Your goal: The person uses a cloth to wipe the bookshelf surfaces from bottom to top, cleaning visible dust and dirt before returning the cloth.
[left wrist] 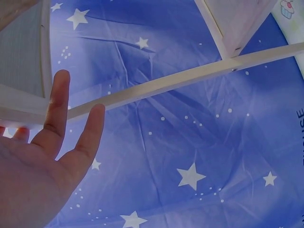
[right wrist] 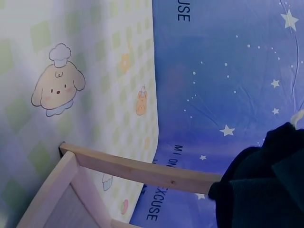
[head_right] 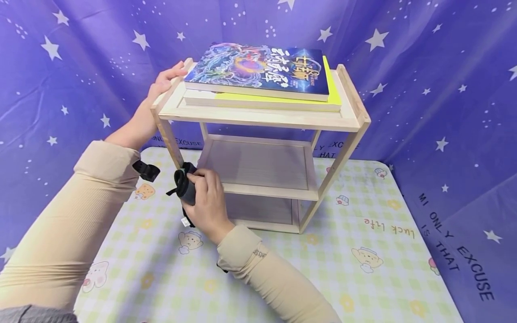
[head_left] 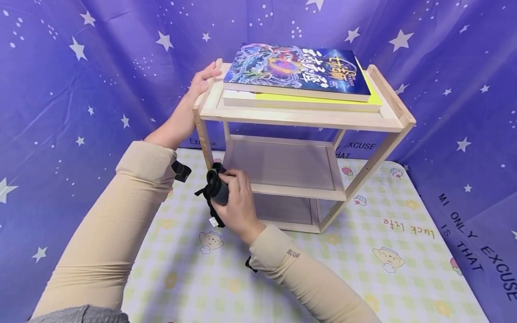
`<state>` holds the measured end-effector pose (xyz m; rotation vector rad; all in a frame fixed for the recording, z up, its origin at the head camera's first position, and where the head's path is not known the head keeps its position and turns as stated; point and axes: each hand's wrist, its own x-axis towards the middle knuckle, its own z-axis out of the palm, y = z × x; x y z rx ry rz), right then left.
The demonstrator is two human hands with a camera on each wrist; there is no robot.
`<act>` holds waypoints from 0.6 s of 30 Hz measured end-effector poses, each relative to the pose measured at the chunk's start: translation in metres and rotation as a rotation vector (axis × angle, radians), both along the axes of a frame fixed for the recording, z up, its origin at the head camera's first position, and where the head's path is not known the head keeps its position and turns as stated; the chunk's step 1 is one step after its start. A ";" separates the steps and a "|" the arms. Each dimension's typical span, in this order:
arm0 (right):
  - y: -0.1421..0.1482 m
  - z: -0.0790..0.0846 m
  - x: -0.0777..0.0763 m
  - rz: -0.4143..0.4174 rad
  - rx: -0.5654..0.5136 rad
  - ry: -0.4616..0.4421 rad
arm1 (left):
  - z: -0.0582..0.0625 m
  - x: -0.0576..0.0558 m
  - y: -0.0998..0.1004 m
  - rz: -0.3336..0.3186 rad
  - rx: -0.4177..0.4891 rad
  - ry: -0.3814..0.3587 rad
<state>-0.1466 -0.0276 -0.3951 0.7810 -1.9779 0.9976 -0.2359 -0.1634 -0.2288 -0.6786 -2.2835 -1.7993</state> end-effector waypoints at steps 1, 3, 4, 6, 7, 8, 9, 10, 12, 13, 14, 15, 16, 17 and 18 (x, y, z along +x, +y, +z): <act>0.001 -0.001 0.001 0.005 0.008 0.011 | 0.000 0.000 0.000 -0.002 0.007 0.002; 0.003 -0.003 0.004 0.019 0.020 0.036 | 0.000 0.001 0.000 -0.003 0.013 0.003; 0.004 -0.004 0.005 0.029 0.024 0.045 | 0.000 0.001 0.000 -0.002 0.012 0.003; 0.005 -0.007 0.007 0.057 0.022 0.060 | 0.001 0.002 0.000 0.003 0.004 -0.002; 0.006 -0.008 0.008 0.072 0.016 0.066 | 0.001 0.002 0.000 0.008 -0.005 -0.004; 0.007 -0.011 0.009 0.086 0.009 0.076 | 0.001 0.002 0.000 0.012 -0.010 -0.007; 0.007 -0.013 0.010 0.101 -0.002 0.085 | 0.002 0.002 0.000 0.014 -0.017 -0.010; 0.008 -0.016 0.011 0.113 -0.016 0.097 | 0.002 0.002 0.000 0.014 -0.018 -0.012; 0.009 -0.023 0.013 0.130 -0.047 0.123 | 0.002 0.001 0.000 0.018 -0.026 -0.012; 0.010 -0.026 0.014 0.138 -0.065 0.133 | 0.002 0.001 0.000 0.019 -0.029 -0.009; 0.010 -0.030 0.015 0.144 -0.083 0.145 | 0.001 0.001 0.000 0.016 -0.026 -0.008; 0.011 -0.034 0.016 0.150 -0.101 0.155 | 0.001 0.000 0.000 0.017 -0.028 -0.004; 0.011 -0.038 0.017 0.155 -0.116 0.160 | 0.001 0.000 0.000 0.019 -0.030 -0.002; 0.011 -0.041 0.018 0.160 -0.129 0.164 | 0.000 0.000 0.000 0.019 -0.031 0.000; 0.011 -0.045 0.018 0.168 -0.144 0.162 | 0.000 0.000 0.000 0.019 -0.029 0.003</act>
